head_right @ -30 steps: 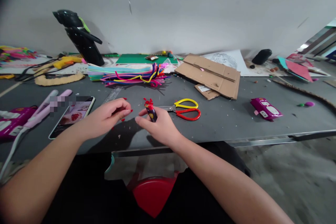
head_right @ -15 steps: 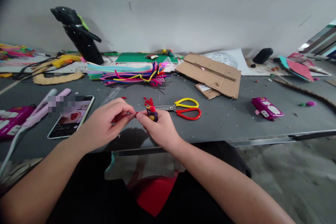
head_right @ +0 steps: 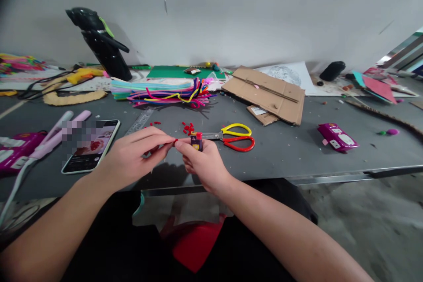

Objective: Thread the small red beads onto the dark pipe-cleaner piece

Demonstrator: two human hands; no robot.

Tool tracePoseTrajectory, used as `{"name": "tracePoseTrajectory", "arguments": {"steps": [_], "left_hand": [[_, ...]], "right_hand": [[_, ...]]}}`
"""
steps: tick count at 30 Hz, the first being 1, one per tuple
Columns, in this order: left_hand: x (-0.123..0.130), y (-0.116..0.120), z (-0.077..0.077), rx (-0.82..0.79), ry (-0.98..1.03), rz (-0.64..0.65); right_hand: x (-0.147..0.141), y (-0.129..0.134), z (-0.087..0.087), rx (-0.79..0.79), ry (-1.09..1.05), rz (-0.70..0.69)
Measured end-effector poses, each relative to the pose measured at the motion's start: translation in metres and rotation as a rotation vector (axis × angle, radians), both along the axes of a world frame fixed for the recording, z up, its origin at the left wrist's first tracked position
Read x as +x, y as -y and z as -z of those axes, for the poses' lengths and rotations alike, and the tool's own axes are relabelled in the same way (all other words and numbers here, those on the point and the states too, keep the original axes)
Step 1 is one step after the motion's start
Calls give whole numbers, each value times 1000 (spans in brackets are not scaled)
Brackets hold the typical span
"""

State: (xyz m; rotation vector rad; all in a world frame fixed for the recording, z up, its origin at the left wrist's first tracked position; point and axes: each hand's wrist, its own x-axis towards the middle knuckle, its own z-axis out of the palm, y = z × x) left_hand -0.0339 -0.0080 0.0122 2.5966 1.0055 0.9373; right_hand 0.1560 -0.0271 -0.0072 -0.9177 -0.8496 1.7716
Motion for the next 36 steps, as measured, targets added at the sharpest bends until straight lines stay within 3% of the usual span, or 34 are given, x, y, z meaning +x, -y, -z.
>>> {"name": "tracePoseTrajectory", "arguments": {"steps": [4,18,28,36], "left_hand": [[0,0,-3,-7,14,-40],[0,1,-2,25,4,15],[-6,-7,0,165,55,-139],[5,-2,2,123,177,-76]], "right_hand": [[-1,1,0,37,0,-1],[0,1,-1,88,81,20],[2,-2,5,138,235,-130],[-1,5,3,196,231,-91]]}}
